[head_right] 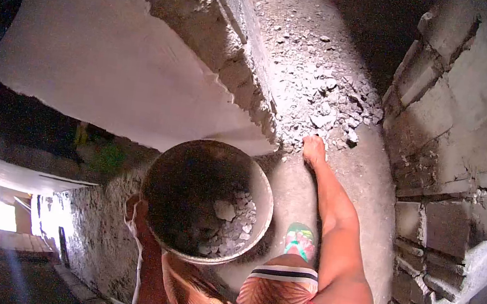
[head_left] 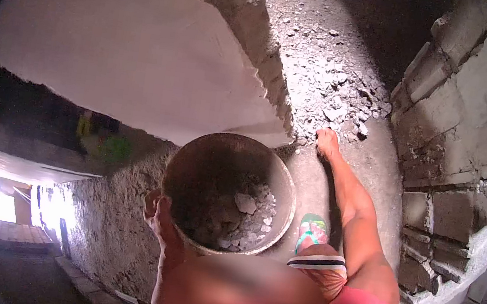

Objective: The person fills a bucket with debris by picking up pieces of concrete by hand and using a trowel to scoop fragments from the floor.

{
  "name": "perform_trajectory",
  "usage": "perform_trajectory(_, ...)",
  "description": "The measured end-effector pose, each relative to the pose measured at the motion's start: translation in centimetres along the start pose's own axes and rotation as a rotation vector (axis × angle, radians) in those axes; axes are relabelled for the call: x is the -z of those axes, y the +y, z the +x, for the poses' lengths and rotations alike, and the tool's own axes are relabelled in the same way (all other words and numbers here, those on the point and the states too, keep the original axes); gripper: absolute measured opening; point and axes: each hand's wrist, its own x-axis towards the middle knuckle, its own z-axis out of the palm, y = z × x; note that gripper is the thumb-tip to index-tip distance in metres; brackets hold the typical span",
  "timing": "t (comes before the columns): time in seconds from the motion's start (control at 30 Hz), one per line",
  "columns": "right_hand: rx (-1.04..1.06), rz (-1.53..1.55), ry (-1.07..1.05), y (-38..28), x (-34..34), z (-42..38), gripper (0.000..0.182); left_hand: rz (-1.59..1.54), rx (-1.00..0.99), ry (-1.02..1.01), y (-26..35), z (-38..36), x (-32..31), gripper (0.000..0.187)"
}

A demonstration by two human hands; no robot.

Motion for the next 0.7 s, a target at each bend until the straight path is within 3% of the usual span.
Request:
perform_trajectory(0.03, 0.006, -0.007, -0.005, 0.1, -0.1, -0.2, 0.034, 0.046, -0.005, -0.026, 0.0, 0.1, 0.2, 0.020)
perform_trajectory(0.1, -0.266, 0.418, -0.027, 0.6, -0.8, -1.2, 0.036, 0.096, 0.002, -0.050, 0.2, 0.3, 0.7, 0.021)
perform_trajectory(0.17, 0.321, -0.062, 0.164, 2.1, -1.0, -1.6, 0.035, 0.209, -0.024, 0.078, -0.1, 0.5, 0.2, 0.021)
perform_trajectory(0.23, 0.290, -0.118, 0.063, 2.7, -0.5, -1.7, 0.033, 0.141, 0.012, 0.001, 0.6, -0.3, -0.1, 0.022)
perform_trajectory(0.3, 0.027, 0.171, 0.075, 1.9, -0.7, -2.0, 0.019, 0.133, 0.015, 0.023, 1.1, -0.6, -0.2, 0.024)
perform_trajectory(0.33, 0.024, 0.162, 0.060, 2.1, -0.6, -2.5, 0.019, 0.128, -0.045, -0.026, 1.0, -0.3, 0.1, 0.027)
perform_trajectory(0.47, -0.155, 0.627, 0.060, 1.2, 0.3, -2.4, 0.036, 0.082, -0.048, -0.020, 1.0, -0.3, -0.2, 0.029)
perform_trajectory(0.5, -0.079, 0.457, 0.072, 0.8, 1.2, -2.6, 0.034, 0.046, 0.001, -0.018, 1.0, -0.2, -0.2, 0.030)
perform_trajectory(0.57, -0.262, 0.620, 0.011, 0.9, 1.3, -2.6, 0.032, 0.033, 0.066, -0.009, 0.8, -0.1, 0.2, 0.031)
perform_trajectory(0.63, -0.200, 0.659, 0.044, 1.7, 0.9, -2.7, 0.031, 0.041, 0.031, -0.050, 0.3, 0.3, 0.4, 0.035)
perform_trajectory(0.67, -0.410, 0.678, -0.059, -2.7, 5.6, -4.1, 0.031, 0.056, 0.037, -0.049, 0.5, 0.2, 0.2, 0.035)
perform_trajectory(0.7, -0.072, 0.515, 0.038, 0.8, 3.0, -3.1, 0.030, 0.041, 0.045, -0.019, 0.8, 0.0, -0.3, 0.038)
